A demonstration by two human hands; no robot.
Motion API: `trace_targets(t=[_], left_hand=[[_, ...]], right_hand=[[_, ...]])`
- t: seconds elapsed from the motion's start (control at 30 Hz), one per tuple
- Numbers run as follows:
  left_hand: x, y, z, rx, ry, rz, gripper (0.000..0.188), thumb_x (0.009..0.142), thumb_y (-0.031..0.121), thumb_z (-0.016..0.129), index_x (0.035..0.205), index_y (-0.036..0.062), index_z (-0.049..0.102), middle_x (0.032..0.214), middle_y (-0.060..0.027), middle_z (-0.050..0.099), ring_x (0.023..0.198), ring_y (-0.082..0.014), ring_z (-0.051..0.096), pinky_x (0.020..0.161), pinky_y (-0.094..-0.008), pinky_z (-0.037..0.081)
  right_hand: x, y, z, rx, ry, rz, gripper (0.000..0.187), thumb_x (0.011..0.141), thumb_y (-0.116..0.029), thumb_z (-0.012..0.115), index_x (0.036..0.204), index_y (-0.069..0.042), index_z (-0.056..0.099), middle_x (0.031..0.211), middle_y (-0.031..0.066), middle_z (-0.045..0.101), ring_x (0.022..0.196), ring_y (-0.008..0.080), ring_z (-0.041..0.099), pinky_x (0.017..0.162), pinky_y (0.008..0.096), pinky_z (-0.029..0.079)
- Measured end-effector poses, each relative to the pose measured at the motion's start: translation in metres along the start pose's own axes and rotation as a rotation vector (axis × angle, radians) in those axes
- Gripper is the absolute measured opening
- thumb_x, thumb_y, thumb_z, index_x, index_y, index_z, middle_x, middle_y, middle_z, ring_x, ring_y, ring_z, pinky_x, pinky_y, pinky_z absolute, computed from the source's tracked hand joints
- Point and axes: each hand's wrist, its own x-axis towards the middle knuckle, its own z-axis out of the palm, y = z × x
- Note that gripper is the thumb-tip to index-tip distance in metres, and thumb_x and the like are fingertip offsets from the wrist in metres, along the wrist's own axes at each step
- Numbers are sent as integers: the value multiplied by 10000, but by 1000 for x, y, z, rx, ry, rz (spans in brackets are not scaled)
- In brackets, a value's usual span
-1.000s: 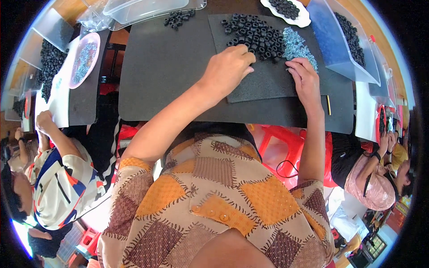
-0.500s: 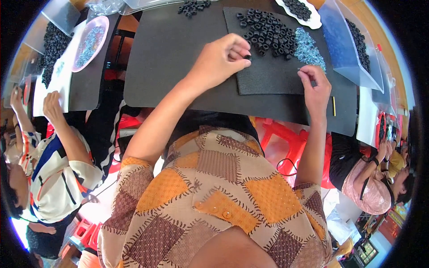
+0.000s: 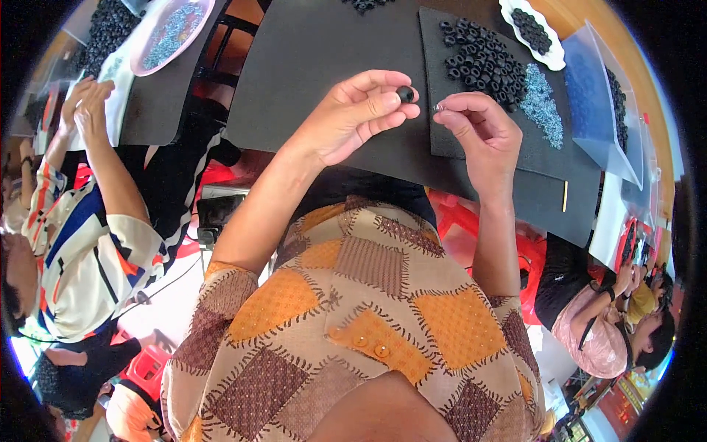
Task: The person assembles small black rubber rings by hand, inserting small blue pins into them.
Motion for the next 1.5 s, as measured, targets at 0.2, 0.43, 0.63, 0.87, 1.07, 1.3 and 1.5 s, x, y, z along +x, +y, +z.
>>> trace_targets(t=[0.2,0.43,0.63,0.87,1.07,1.3,1.5], left_hand=[[-5,-5,-6,-150,-17,21,274,958,51,618,1232,47,609,1214,-147,646,1061,-218,682,869,-250,599],[-5,-7,-9,-248,-21,30,254,960,70,623,1211,39,624,1164,-156,665,1049,-220,685,878,-245,598],[-11,-11,-1,-239,38,52,245,953,66,633,1196,36,637,1156,-145,673,1068,-229,679,909,-256,588],[-15,-13,3,16,101,152,237,935,41,654,1171,30,650,1154,-136,681,1032,-217,687,920,-287,574],[-18,-8,4,361,181,171,220,908,27,684,1128,25,664,1145,-122,687,1008,-187,680,906,-314,562],[-19,0,0,284,172,182,208,917,40,677,1123,22,656,1141,-115,684,1012,-172,672,909,-312,561],[-23,5,-11,81,168,165,210,944,56,647,1153,39,642,1159,-111,677,1011,-169,675,909,-293,568]], right_hand=[[7,-8,9,-64,-54,-71,97,871,52,684,954,2,682,928,30,661,839,82,608,740,210,485],[12,-12,20,-75,-46,-55,97,863,42,696,952,5,683,920,24,664,828,79,610,734,214,486],[15,-14,23,-215,-20,-142,100,834,39,713,918,-15,708,872,47,691,791,108,645,710,233,514],[17,-17,27,-410,-39,-262,118,792,41,725,887,-27,715,811,70,699,743,155,683,663,258,527],[20,-22,29,-540,-101,-312,145,751,18,756,877,-39,713,805,78,690,732,191,687,652,269,530],[27,-18,40,-518,-97,-387,164,723,4,786,861,-42,710,808,74,684,731,207,679,638,286,535],[40,-21,49,-518,-135,-378,135,758,1,761,877,-36,708,837,78,682,738,199,667,648,281,525]])
